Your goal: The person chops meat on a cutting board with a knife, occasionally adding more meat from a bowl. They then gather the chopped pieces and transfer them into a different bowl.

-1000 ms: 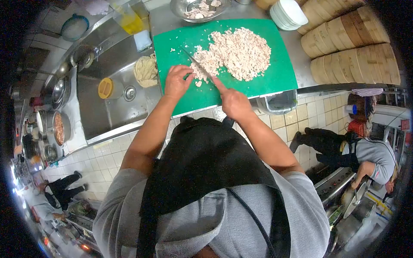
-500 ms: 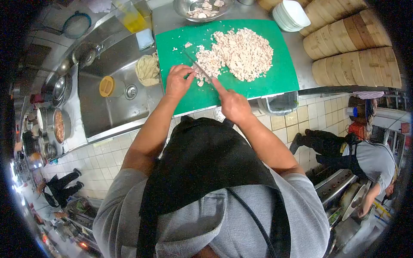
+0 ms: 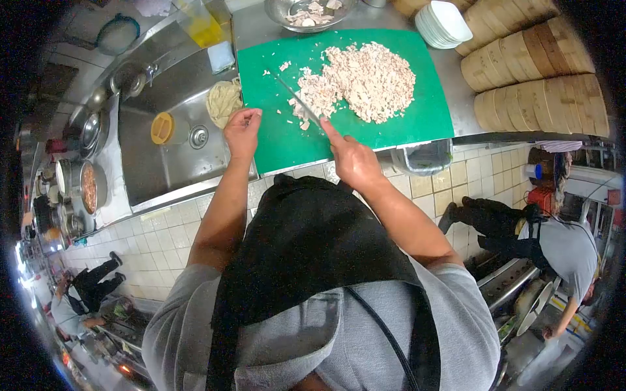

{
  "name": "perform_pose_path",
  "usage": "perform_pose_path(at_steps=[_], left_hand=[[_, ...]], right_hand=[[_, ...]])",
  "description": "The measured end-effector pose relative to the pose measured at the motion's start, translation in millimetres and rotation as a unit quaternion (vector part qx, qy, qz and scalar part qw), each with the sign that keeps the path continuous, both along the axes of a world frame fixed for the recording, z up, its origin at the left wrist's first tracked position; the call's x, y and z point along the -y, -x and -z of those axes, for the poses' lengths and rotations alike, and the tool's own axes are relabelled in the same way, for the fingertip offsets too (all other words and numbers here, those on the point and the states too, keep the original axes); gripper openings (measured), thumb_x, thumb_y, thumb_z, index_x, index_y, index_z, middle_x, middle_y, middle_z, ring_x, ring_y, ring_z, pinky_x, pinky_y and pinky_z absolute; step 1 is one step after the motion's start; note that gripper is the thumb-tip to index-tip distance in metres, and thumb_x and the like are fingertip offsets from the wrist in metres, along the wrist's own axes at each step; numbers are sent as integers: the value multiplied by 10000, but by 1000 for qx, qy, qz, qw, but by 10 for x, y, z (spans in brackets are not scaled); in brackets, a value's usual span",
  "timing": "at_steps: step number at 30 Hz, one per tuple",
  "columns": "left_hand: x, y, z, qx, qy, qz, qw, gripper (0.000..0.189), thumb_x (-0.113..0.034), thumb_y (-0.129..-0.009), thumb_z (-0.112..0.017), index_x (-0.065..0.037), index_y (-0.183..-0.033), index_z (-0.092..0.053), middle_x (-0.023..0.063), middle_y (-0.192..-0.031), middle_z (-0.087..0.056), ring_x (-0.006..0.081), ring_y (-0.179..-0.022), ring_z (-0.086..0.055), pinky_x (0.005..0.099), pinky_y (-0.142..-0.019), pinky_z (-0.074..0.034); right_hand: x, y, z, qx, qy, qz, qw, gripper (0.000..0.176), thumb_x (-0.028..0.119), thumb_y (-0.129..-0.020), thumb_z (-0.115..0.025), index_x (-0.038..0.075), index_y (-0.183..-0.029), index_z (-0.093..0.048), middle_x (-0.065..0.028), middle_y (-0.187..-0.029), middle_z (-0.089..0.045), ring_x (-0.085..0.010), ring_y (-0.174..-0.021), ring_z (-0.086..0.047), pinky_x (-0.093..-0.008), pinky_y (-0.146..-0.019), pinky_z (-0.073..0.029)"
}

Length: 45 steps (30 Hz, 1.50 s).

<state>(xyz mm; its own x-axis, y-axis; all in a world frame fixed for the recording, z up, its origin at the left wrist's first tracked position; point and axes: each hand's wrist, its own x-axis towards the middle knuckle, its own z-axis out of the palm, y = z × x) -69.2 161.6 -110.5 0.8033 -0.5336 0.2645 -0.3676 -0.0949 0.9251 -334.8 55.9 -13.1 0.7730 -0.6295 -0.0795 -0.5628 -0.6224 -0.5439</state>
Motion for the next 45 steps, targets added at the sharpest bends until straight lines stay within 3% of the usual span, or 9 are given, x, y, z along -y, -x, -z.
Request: perform_pose_path(at_steps=[2, 6, 11, 14, 17, 21, 32, 36, 45], left_hand=[[-18, 1, 16, -10, -3, 15, 1000, 129, -115, -875, -810, -8, -939, -776, 70, -950, -713, 134, -788, -661, 274, -738, -544], [5, 15, -17, 8, -28, 13, 999, 115, -108, -875, -808, -16, -938, -778, 60, -930, -714, 124, -782, -660, 271, -733, -544], [-3, 38, -15, -10, -36, 8, 999, 105, -91, -865, -807, -15, -929, -775, 68, -904, -717, 131, -760, -663, 275, -716, -548], [-9, 14, 17, 27, -36, 16, 999, 98, -86, -861, -804, -19, -927, -775, 72, -915, -720, 137, -762, -666, 282, -719, -551], [11, 19, 33, 31, -28, 6, 999, 102, -109, -838, -811, -31, -895, -776, 76, -908, -715, 154, -718, -678, 297, -691, -562], [8, 16, 48, 29, -17, 15, 999, 107, -109, -841, -810, -33, -907, -775, 70, -907, -713, 151, -719, -678, 295, -698, -563], [-28, 27, 117, -11, 2, 4, 1000, 78, -69, -880, -782, -6, -915, -755, 85, -976, -712, 150, -820, -680, 287, -763, -559], [-55, 38, 132, -4, 1, 8, 1000, 77, -65, -883, -780, -2, -917, -750, 90, -991, -710, 153, -839, -684, 290, -776, -563], [-33, 63, 82, 1, -10, 22, 1000, 80, -77, -883, -780, -10, -912, -749, 85, -982, -705, 153, -839, -676, 290, -772, -550]], right_hand=[[66, 7, 143, -99, -11, -25, 995, 709, 97, -971, -609, 277, -1605, -349, -257, -966, -677, -473, -881, -665, -546, -800, -530], [61, -9, -15, -33, 9, -32, 999, 690, 128, -996, -566, 260, -1622, -308, -266, -985, -679, -451, -874, -681, -540, -830, -546], [93, -23, 12, -127, -11, -33, 991, 707, 136, -992, -571, 293, -1624, -296, -249, -996, -688, -448, -898, -682, -537, -835, -542], [-25, 21, -97, -28, -7, -23, 999, 716, 148, -999, -569, 309, -1629, -272, -238, -997, -691, -439, -918, -687, -537, -848, -540], [-6, 33, 92, -105, -18, -33, 994, 700, 102, -975, -602, 267, -1605, -344, -273, -971, -673, -469, -883, -662, -552, -797, -533], [6, 23, 24, -89, 3, -33, 996, 713, 157, -997, -577, 303, -1627, -277, -248, -997, -682, -444, -898, -683, -545, -834, -534], [-41, 119, 102, -34, -79, -91, 992, 696, 97, -968, -634, 260, -1593, -372, -283, -1154, -687, -478, -1051, -653, -525, -909, -536], [100, 132, 245, -6, -46, -38, 998, 697, 165, -972, -626, 299, -1599, -352, -267, -1026, -689, -479, -927, -663, -549, -845, -530], [130, 78, 44, -34, 22, 22, 999, 693, 128, -991, -571, 294, -1615, -319, -269, -981, -669, -470, -897, -665, -556, -825, -528]])
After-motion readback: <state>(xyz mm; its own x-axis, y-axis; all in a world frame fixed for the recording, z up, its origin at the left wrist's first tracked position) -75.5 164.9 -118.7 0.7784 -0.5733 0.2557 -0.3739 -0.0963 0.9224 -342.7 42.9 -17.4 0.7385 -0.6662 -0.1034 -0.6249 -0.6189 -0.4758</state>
